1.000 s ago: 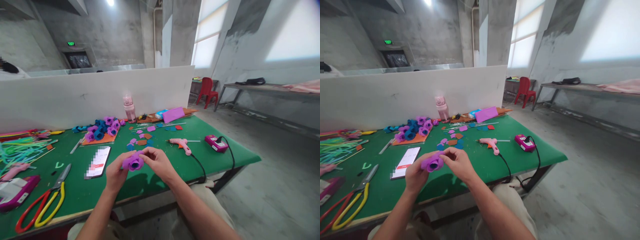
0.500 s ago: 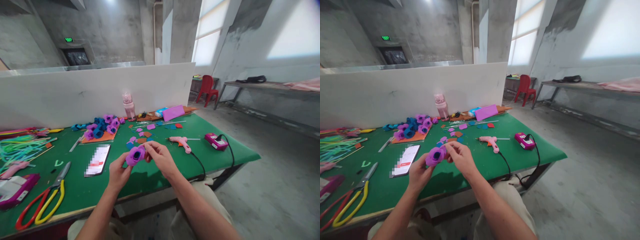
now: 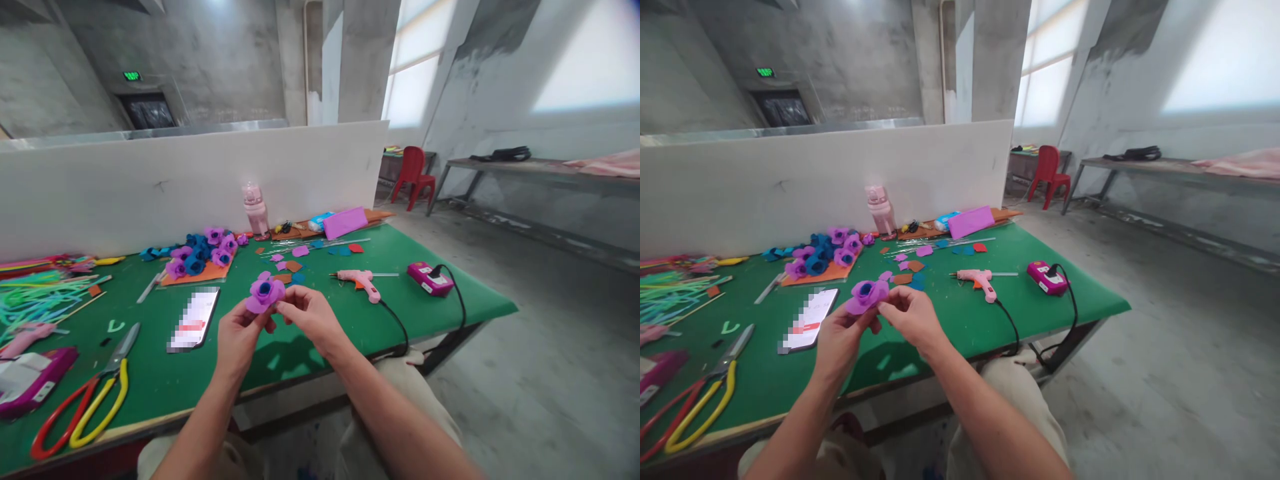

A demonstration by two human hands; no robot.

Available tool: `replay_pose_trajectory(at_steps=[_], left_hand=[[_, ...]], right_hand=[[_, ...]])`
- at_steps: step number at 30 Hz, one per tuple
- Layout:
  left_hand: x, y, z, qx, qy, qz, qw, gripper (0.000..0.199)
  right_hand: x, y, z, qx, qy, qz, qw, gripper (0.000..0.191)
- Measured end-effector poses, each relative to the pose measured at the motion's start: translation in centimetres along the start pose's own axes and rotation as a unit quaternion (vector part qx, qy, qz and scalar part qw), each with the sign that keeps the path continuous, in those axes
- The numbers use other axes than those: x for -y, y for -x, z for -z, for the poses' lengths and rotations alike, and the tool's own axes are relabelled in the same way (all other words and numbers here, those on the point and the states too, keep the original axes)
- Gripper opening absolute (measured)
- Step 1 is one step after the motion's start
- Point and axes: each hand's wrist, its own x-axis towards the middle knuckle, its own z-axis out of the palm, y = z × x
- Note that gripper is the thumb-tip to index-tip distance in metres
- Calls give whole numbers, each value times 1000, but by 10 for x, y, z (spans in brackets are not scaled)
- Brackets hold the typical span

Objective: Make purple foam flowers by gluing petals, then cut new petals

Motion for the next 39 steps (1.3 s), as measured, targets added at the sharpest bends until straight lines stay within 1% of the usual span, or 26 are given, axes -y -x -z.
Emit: replay_pose_trajectory(at_steps=[3, 6, 8, 10, 13, 16, 18, 20, 22, 24, 25, 27, 29, 31, 35, 39], left_hand=[[0, 0, -1, 0, 24, 0, 1000, 19], [1, 0, 0, 0, 25, -13, 1000, 16], [1, 2, 0, -5, 1, -26, 1000, 13], [1, 3, -1, -23, -41, -43, 998, 10], [2, 4, 0, -51, -101, -67, 991, 7], [7, 2, 5, -61, -131, -103, 984, 11], [12, -1, 13, -66, -155, -140, 976, 14], [16, -3, 21, -69, -176, -187, 964, 15], [18, -4, 29, -51, -181, -236, 953, 16], [17, -5, 33, -5, -176, -277, 944, 18], [16, -5, 35, 21, -174, -293, 940, 19], [13, -5, 35, 67, -173, -320, 929, 23], [12, -5, 34, 90, -181, -343, 917, 27], [12, -5, 32, 95, -198, -355, 909, 29], [12, -3, 29, 96, -225, -356, 902, 27], [10, -2, 29, 127, -230, -344, 901, 26]], right_hand=[[-2, -2, -2, -3, 16, 1, 1000, 12], [-4, -4, -4, -21, 28, 6, 999, 11], [-4, -4, -4, -33, 33, 4, 999, 8], [-3, -3, -5, -39, 26, -9, 999, 5], [1, 0, -5, -30, -11, -42, 999, 7], [8, 3, -1, 3, -70, -74, 995, 13], [13, 3, 5, 17, -109, -76, 991, 17], [16, 3, 11, 9, -133, -66, 989, 20], [17, 2, 17, -10, -142, -60, 988, 21], [17, 1, 19, -12, -134, -61, 989, 23], [16, 1, 19, -4, -121, -61, 991, 24], [14, 2, 18, 32, -80, -60, 994, 29], [12, 5, 14, 72, -42, -55, 995, 34], [12, 8, 12, 94, -22, -46, 994, 36], [14, 11, 12, 94, 11, -25, 995, 34], [17, 12, 16, 101, 41, -25, 994, 30]])
